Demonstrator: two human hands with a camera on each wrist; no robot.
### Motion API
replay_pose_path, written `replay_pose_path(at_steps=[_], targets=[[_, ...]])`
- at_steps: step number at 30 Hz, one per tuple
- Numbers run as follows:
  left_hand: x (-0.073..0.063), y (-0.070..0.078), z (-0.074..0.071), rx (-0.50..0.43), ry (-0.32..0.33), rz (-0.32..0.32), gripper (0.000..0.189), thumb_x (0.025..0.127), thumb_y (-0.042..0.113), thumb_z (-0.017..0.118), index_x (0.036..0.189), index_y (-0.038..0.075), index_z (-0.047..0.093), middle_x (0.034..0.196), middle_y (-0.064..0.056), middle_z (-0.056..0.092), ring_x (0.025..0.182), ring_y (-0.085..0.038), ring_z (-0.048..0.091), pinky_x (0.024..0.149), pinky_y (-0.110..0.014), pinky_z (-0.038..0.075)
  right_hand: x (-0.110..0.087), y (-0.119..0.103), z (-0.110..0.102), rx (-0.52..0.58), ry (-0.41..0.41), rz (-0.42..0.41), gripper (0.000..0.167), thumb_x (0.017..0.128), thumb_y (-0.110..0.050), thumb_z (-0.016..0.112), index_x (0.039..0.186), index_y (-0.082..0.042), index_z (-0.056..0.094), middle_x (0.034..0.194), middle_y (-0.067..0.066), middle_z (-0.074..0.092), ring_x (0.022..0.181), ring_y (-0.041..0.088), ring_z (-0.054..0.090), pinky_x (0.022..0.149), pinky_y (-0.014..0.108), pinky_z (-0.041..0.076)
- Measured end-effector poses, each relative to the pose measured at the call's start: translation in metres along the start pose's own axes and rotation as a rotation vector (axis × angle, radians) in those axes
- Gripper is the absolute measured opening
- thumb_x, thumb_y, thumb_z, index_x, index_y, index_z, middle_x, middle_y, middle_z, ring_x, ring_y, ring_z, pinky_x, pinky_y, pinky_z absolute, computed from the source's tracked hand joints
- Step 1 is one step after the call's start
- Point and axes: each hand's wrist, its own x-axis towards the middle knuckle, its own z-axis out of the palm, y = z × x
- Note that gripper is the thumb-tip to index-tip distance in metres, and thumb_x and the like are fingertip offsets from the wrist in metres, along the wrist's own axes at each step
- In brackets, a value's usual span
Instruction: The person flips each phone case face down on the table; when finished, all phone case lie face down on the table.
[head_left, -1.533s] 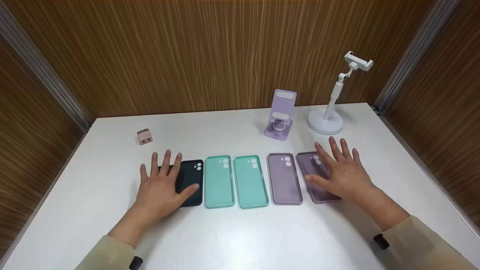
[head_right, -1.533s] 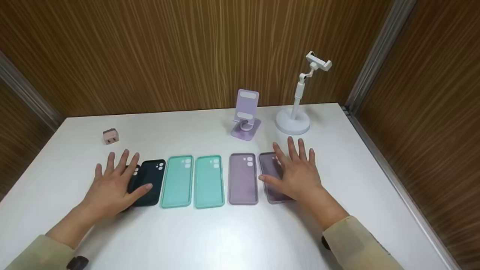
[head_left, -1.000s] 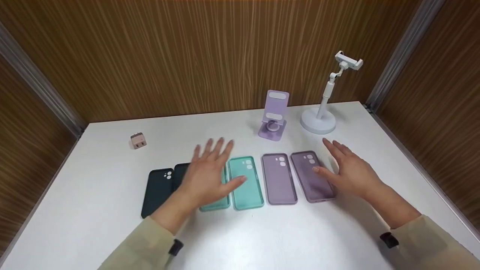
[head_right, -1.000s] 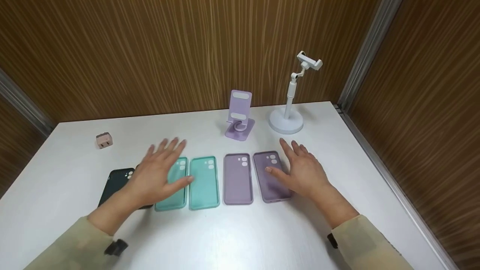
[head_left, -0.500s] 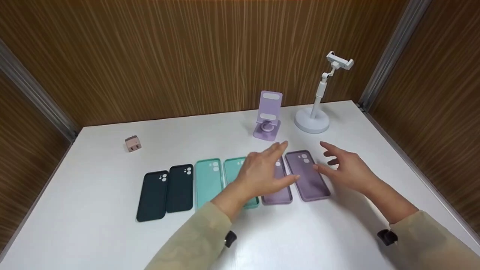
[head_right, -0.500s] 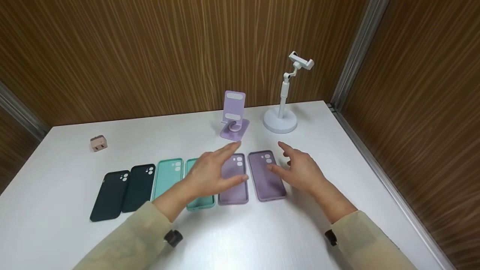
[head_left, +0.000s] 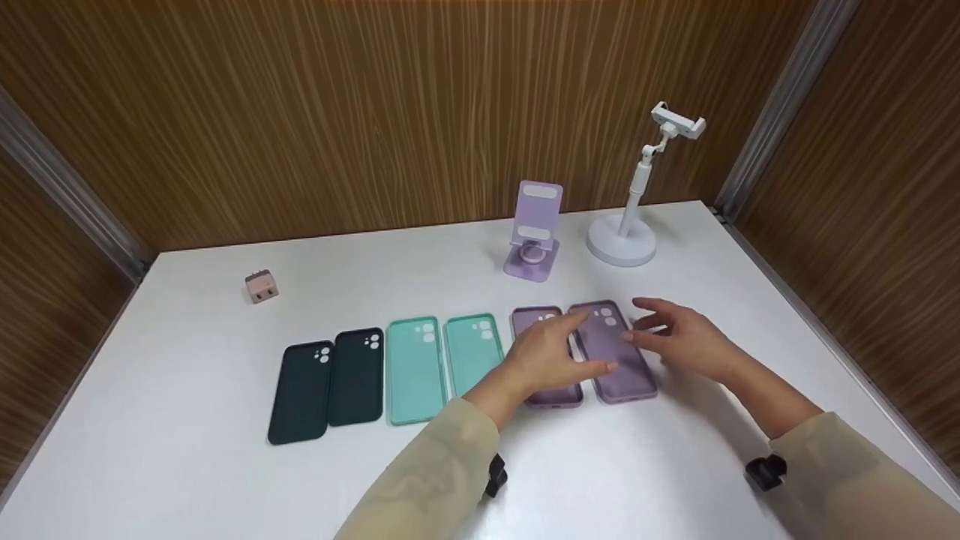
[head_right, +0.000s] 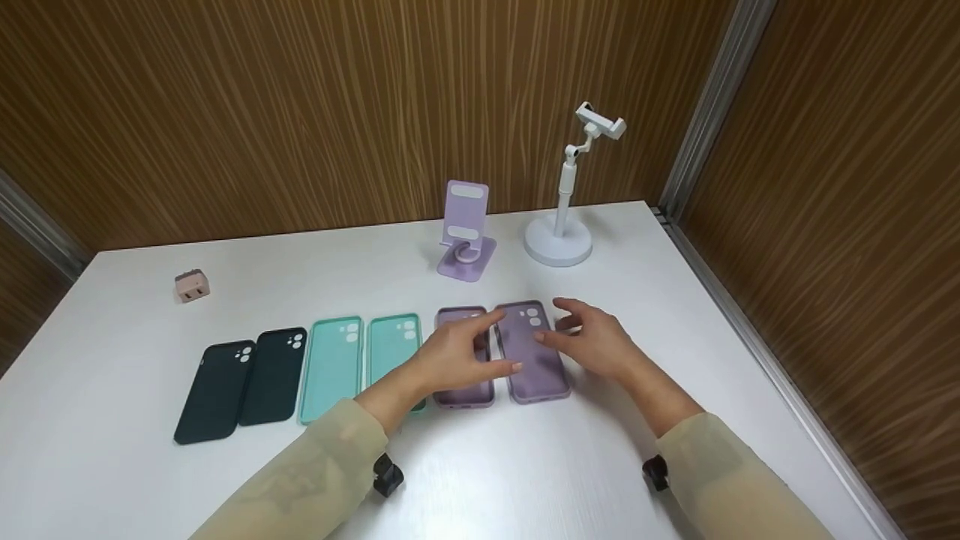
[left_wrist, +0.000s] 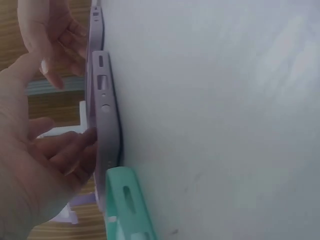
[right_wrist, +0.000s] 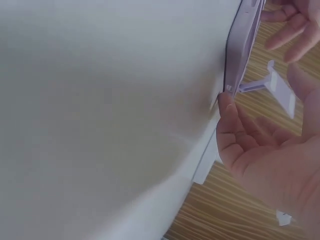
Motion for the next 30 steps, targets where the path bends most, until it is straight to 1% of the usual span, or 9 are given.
replay_pose_path(at_steps=[4,7,10,12,15,18,23,25,30], targets=[[0.003,-0.004,0.005,-0.032,-0.027,-0.012,0.09,0.089,0.057,0.081,0.16,0.013,0.049,0.158,-0.008,0.054,0.146,-0.025,0.049,0.121,-0.036,0.036,0.004,0.003,0.002,0.046,-0.05,0.057,0.081,0.102,-0.04,0.072,0.162,0.001,0.037,0.142,0.026,0.062,0.124,0.039,0.063,0.091,0.042,0.058],[0.004,-0.006,0.007,-0.007,-0.04,-0.011,0.091,0.086,0.055,0.084,0.158,0.011,0.051,0.157,-0.01,0.055,0.145,-0.026,0.049,0.121,-0.034,0.036,0.005,0.006,0.004,0.053,-0.066,0.075,0.079,0.101,-0.038,0.073,0.161,0.001,0.039,0.143,0.025,0.06,0.127,0.039,0.061,0.095,0.042,0.055],[0.003,-0.006,0.008,0.048,-0.056,-0.01,0.093,0.084,0.055,0.086,0.158,0.01,0.052,0.156,-0.012,0.054,0.144,-0.028,0.049,0.121,-0.035,0.036,0.006,0.008,0.007,0.037,-0.063,0.071,0.076,0.101,-0.035,0.074,0.159,0.002,0.043,0.142,0.025,0.06,0.127,0.04,0.059,0.099,0.044,0.053],[0.003,-0.005,0.009,0.096,-0.061,-0.007,0.095,0.082,0.057,0.087,0.157,0.01,0.052,0.155,-0.011,0.054,0.142,-0.027,0.049,0.12,-0.034,0.037,0.007,0.009,0.008,0.029,-0.06,0.065,0.074,0.1,-0.034,0.076,0.157,0.002,0.046,0.142,0.025,0.06,0.126,0.04,0.059,0.101,0.045,0.052],[0.003,-0.003,0.01,0.157,-0.065,-0.008,0.097,0.08,0.059,0.088,0.156,0.01,0.053,0.153,-0.008,0.053,0.139,-0.025,0.05,0.118,-0.031,0.039,0.008,0.009,0.009,0.02,-0.062,0.06,0.075,0.098,-0.033,0.077,0.156,0.003,0.047,0.143,0.025,0.06,0.125,0.039,0.058,0.101,0.045,0.05],[0.003,-0.002,0.011,0.192,-0.073,-0.015,0.098,0.08,0.061,0.088,0.156,0.011,0.054,0.154,-0.006,0.053,0.138,-0.023,0.05,0.117,-0.03,0.039,0.008,0.009,0.009,0.019,-0.068,0.058,0.076,0.097,-0.033,0.079,0.156,0.004,0.047,0.145,0.026,0.059,0.123,0.038,0.057,0.099,0.043,0.049],[0.004,-0.003,0.013,0.204,-0.081,-0.027,0.1,0.079,0.062,0.088,0.157,0.01,0.053,0.156,-0.006,0.051,0.139,-0.023,0.049,0.117,-0.03,0.039,0.009,0.011,0.009,0.017,-0.075,0.055,0.077,0.097,-0.03,0.08,0.157,0.004,0.046,0.145,0.026,0.058,0.119,0.035,0.057,0.097,0.04,0.048],[0.004,-0.003,0.014,0.202,-0.087,-0.036,0.1,0.079,0.063,0.087,0.157,0.01,0.053,0.158,-0.006,0.049,0.14,-0.023,0.048,0.118,-0.031,0.039,0.009,0.012,0.009,0.02,-0.079,0.06,0.077,0.097,-0.03,0.08,0.157,0.003,0.046,0.146,0.025,0.058,0.12,0.034,0.056,0.098,0.04,0.048],[0.005,-0.003,0.014,0.215,-0.097,-0.043,0.1,0.08,0.065,0.086,0.158,0.012,0.052,0.16,-0.006,0.047,0.143,-0.024,0.046,0.119,-0.033,0.038,0.008,0.012,0.008,0.037,-0.09,0.063,0.077,0.097,-0.03,0.08,0.159,0.0,0.045,0.151,0.025,0.055,0.123,0.035,0.054,0.101,0.044,0.046]])
